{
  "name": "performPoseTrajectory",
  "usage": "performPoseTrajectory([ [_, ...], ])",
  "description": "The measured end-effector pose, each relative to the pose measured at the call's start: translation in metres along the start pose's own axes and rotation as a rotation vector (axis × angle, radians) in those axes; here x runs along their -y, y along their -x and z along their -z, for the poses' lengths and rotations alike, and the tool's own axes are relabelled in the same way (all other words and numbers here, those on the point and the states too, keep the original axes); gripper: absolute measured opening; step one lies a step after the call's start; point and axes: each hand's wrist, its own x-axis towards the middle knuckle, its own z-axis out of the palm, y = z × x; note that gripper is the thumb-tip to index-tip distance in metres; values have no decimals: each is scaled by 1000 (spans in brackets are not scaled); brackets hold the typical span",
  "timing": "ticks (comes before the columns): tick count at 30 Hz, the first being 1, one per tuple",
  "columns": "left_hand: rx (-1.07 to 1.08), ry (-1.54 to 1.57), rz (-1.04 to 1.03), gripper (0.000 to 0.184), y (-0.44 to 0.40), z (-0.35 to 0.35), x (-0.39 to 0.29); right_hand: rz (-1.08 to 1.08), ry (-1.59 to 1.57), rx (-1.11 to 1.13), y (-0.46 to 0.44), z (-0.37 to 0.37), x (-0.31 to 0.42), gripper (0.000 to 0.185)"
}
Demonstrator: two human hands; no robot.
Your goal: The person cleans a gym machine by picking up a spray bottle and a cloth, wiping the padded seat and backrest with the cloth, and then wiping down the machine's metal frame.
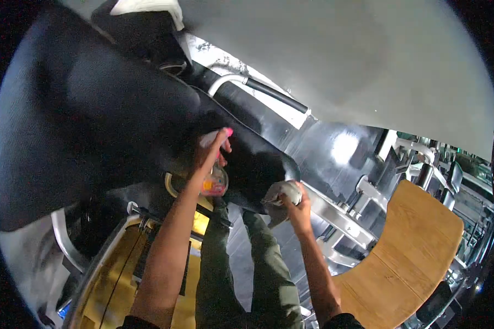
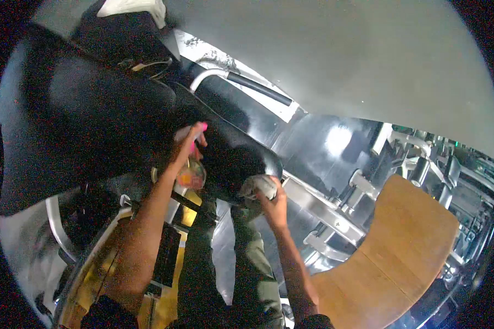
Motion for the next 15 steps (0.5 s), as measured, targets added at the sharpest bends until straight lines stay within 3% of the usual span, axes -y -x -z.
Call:
performPoseTrajectory([
  [8,-338,-16,-75,31,137,8,88,18,158,179,47,-27,-26,37],
  [10,-423,-138,-35,28,160,12,117,74,267,195,57,-31,-28,36],
  [12,-543,-126,-84,28,186,9,142,68,181,299,63,-27,-38,38],
  [15,-598,-149,21,25,223,4,163,62,188,403,67,-21,-61,42],
])
